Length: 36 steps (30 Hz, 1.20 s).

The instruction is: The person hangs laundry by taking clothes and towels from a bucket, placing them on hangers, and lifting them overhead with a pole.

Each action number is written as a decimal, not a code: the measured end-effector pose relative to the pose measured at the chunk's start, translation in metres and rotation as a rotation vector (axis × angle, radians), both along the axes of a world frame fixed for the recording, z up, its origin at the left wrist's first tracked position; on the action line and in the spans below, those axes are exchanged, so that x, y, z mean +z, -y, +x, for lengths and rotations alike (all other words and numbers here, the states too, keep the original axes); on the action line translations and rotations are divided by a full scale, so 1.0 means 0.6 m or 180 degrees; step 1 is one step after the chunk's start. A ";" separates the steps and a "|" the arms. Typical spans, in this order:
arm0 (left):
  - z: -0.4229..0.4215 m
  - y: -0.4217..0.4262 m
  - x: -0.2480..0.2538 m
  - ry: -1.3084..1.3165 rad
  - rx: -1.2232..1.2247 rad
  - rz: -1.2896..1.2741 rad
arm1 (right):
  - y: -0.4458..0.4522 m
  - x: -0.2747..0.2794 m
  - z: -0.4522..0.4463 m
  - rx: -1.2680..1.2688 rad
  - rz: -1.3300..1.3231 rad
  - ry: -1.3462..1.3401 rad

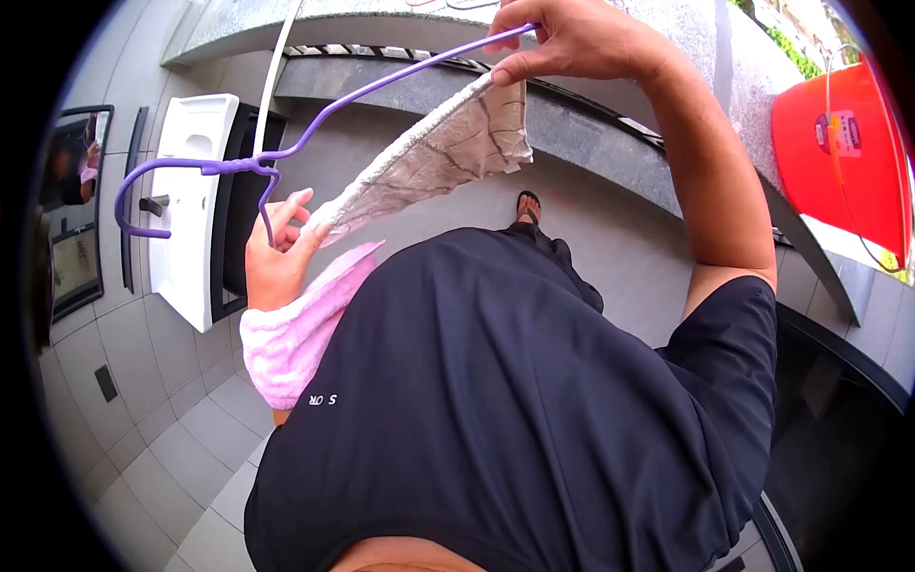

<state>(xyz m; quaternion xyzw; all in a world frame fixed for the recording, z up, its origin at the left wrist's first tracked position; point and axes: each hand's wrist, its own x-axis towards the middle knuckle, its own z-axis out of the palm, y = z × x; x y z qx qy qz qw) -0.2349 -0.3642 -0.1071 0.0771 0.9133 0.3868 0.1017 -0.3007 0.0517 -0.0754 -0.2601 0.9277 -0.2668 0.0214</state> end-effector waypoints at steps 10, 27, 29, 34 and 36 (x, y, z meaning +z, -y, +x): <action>-0.038 0.029 -0.004 -0.0248 0.0247 -0.0062 | -0.017 -0.010 -0.027 0.0000 -0.0252 -0.0066; -0.152 0.106 0.095 -0.0766 -0.0314 0.0448 | 0.001 0.119 -0.070 -0.0181 0.0095 -0.0129; -0.162 0.113 0.147 -0.1096 -0.0335 0.0386 | -0.003 0.145 -0.081 -0.0350 0.0023 -0.0432; -0.193 0.185 0.314 -0.1638 -0.0602 0.0441 | 0.041 0.268 -0.114 -0.0355 -0.0873 -0.0918; -0.196 0.211 0.376 -0.2043 -0.0921 0.0172 | 0.061 0.316 -0.100 -0.0008 -0.0892 -0.1176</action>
